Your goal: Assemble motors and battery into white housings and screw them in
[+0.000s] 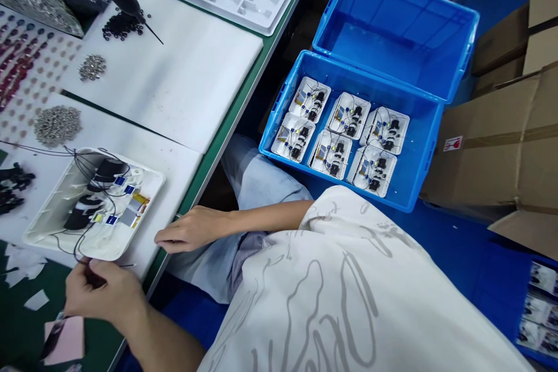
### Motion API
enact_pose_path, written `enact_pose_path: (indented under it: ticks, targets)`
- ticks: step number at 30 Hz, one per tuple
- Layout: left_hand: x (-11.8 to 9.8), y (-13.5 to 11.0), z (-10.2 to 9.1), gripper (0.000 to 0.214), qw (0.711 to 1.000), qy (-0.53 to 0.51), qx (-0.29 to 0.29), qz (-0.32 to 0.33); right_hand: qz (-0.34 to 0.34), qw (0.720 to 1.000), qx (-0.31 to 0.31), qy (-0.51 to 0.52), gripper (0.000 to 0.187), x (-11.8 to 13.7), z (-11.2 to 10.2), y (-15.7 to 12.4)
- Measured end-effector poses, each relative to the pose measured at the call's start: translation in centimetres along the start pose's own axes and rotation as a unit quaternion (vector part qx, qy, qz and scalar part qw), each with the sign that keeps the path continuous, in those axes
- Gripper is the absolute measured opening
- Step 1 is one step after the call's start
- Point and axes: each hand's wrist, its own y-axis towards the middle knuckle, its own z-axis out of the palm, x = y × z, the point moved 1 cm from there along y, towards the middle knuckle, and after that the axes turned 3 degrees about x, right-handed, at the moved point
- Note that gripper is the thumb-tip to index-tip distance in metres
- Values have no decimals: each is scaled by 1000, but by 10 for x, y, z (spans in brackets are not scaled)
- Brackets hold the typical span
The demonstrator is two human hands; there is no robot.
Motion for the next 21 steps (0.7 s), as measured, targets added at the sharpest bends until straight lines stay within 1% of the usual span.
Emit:
enact_pose_path:
  ticks: [5,12,17,21]
  targets:
    - [2,0,-1,49,1000,9,9,-5,7,1000,11,-1,52,1,-2,0]
    - [3,1,-2,44,1000,6,6,-1,9,1000,14,10,49,0,-3,-1]
    - [2,0,-2,45,1000,4,1,4,9,1000,16,18,45,2,-7,-1]
    - [1,-2,-5,44,1000,0,3,11,4,1000,13,16,45,4,-5,-1]
